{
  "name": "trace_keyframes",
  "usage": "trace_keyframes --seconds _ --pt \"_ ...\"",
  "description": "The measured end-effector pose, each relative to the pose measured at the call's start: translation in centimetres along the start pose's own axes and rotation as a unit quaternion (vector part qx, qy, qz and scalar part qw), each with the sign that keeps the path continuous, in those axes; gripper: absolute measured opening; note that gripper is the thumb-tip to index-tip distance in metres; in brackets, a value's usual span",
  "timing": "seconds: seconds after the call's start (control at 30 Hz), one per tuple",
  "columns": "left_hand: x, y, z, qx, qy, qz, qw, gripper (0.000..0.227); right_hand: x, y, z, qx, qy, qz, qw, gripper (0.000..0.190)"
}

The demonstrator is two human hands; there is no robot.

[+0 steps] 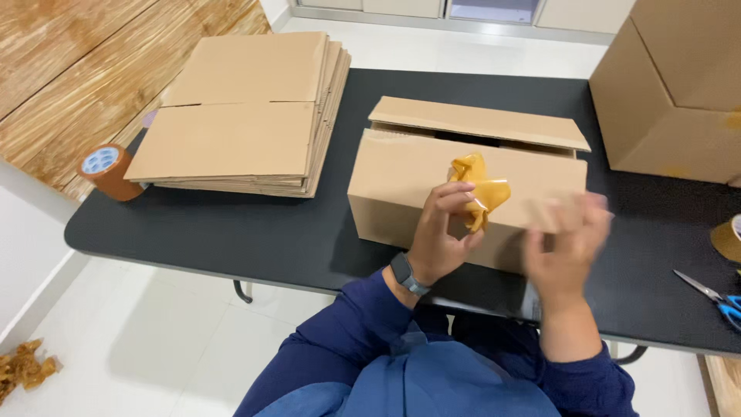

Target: The person opens taped cardboard boxes by peeling off the adhesive tape by hand, then unfolds the boxes and stacks the flattened cardboard onto a pile.

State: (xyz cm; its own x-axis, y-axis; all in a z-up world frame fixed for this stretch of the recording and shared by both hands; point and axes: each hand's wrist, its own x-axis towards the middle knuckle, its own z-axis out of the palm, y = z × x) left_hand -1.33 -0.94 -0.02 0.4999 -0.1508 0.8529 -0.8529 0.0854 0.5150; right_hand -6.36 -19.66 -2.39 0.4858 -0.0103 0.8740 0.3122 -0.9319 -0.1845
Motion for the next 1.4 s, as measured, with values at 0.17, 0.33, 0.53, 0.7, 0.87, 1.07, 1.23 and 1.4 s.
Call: trace_keyframes --seconds 0.17,0.33,0.53,0.7,0.87,1.07,1.23,1.4 --pt "-1.1 -0.9 2.6 -0.206 0.029 -0.14 0.968 0.053 -0.2 -2.7 1.5 0.19 -0.077 0.016 0.979 0.083" --pt "-1.0 -1.6 2.8 -0.251 0.028 -0.195 0.948 0.055 0.3 -2.2 2.7 0.254 -0.034 0.177 0.95 0.047" --pt "0.2 -3.9 1.7 -0.305 0.028 -0.24 0.921 0.052 2.3 -0.5 2.0 0.179 -0.019 0.067 0.981 0.011" --pt "0.6 -4.2 0.6 -0.271 0.007 -0.334 0.902 0.054 1.3 1.9 2.1 0.257 0.092 0.203 0.94 0.003" --pt "-0.1 -4.0 1.8 -0.264 0.004 -0.347 0.9 0.04 1.7 1.6 2.1 0.372 0.137 0.232 0.888 0.014" --pt "-2.5 -3.1 4.9 -0.318 -0.027 -0.362 0.876 0.046 2.4 -0.8 2.3 0.502 0.223 0.292 0.783 0.021" --pt "-2.9 -1.1 5.8 -0.371 -0.051 -0.344 0.861 0.061 2.0 -1.8 2.2 0.374 0.297 0.26 0.839 0.018" --pt "-3.0 -1.0 5.6 -0.33 -0.053 -0.308 0.891 0.051 0.9 -0.9 2.3 0.067 0.297 -0.045 0.952 0.019"
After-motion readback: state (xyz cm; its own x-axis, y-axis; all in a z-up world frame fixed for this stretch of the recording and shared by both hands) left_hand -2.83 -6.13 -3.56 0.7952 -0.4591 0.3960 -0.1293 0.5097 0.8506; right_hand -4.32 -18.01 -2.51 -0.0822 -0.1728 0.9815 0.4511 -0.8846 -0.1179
